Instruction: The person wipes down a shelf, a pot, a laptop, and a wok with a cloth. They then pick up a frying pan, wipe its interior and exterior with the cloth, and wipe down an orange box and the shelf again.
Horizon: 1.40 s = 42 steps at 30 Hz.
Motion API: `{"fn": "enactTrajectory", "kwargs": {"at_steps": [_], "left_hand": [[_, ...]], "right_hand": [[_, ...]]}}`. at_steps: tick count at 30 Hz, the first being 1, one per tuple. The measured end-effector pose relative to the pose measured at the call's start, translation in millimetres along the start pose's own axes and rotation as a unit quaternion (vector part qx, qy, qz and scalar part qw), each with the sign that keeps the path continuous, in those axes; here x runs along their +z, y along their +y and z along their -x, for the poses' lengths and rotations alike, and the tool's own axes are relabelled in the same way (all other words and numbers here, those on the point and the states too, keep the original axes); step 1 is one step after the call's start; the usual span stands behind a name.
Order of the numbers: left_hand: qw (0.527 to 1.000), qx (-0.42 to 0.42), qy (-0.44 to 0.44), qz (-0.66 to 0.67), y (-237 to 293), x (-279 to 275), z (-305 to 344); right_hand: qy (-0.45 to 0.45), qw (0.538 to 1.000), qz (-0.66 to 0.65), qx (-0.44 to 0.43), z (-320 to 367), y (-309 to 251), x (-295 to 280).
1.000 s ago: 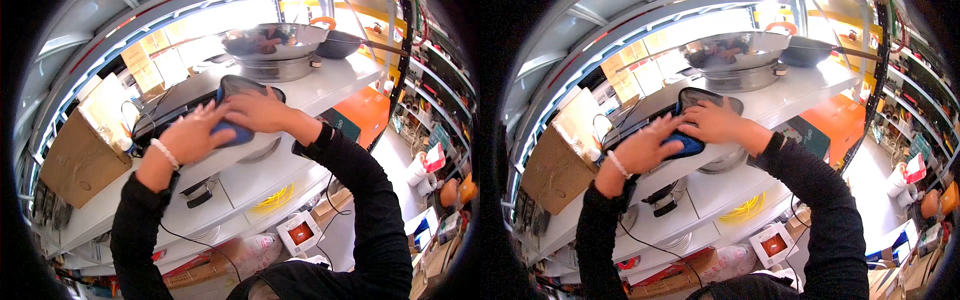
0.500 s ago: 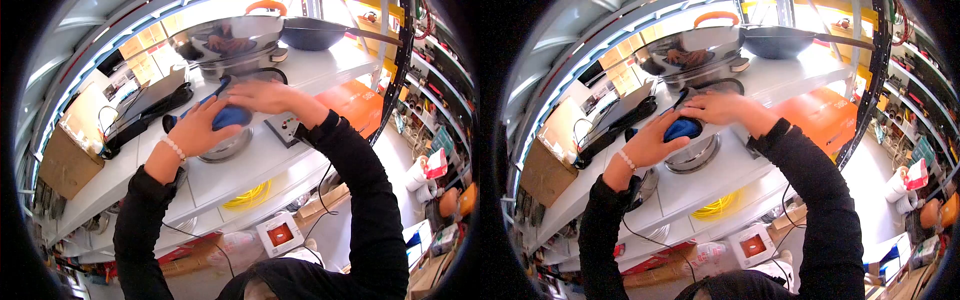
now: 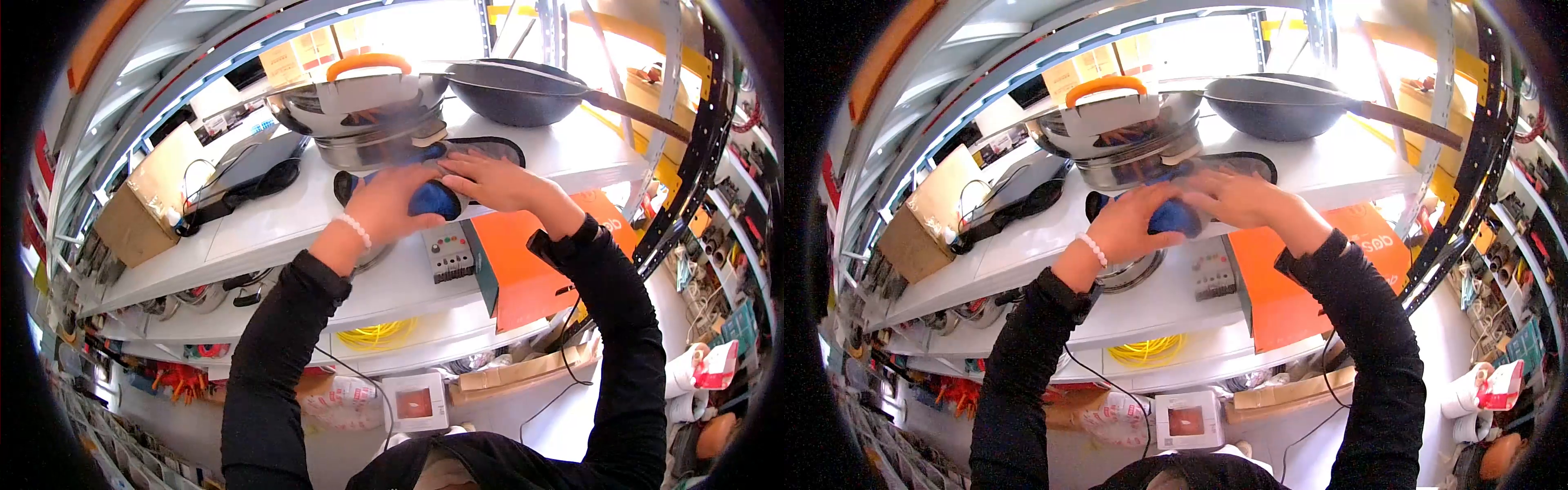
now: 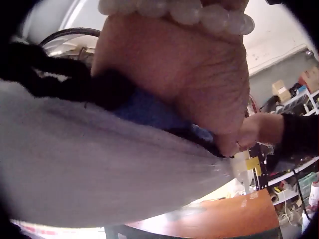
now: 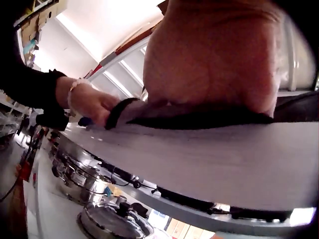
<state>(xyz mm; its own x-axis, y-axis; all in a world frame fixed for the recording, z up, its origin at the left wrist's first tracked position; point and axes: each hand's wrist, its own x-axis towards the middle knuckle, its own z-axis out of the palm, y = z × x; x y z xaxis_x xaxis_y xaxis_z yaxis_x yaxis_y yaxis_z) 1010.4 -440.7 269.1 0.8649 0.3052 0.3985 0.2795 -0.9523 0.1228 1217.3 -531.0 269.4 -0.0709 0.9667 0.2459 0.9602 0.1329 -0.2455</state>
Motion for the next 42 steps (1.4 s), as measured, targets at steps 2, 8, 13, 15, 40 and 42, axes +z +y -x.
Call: {"fn": "enactTrajectory", "kwargs": {"at_steps": [2, 8, 13, 15, 40, 42], "left_hand": [[0.998, -0.004, 0.026, -0.050, 2.1, 5.4, 3.4], [0.992, 0.022, 0.091, -0.089, -5.7, 16.3, 7.1], [0.990, 0.025, 0.119, -0.071, -5.3, 15.6, 10.5], [0.990, 0.033, 0.124, -0.051, -3.7, 13.9, 14.4], [0.979, -0.006, 0.175, -0.105, -5.2, 36.1, 27.3], [0.981, 0.000, 0.168, -0.101, -4.5, 34.0, 27.4]], "right_hand": [[-0.001, 0.997, -0.031, -0.075, -9.8, 11.1, -6.6], [0.148, 0.986, 0.007, 0.072, -28.8, 7.7, -25.2], [0.107, 0.992, 0.046, 0.051, -25.3, 7.7, -2.3], [0.146, 0.984, 0.068, 0.069, -21.6, 13.4, 12.1], [0.183, 0.943, 0.272, 0.053, -90.6, -35.6, 16.4], [0.213, 0.950, 0.230, -0.004, -83.3, -33.5, 14.6]]}}
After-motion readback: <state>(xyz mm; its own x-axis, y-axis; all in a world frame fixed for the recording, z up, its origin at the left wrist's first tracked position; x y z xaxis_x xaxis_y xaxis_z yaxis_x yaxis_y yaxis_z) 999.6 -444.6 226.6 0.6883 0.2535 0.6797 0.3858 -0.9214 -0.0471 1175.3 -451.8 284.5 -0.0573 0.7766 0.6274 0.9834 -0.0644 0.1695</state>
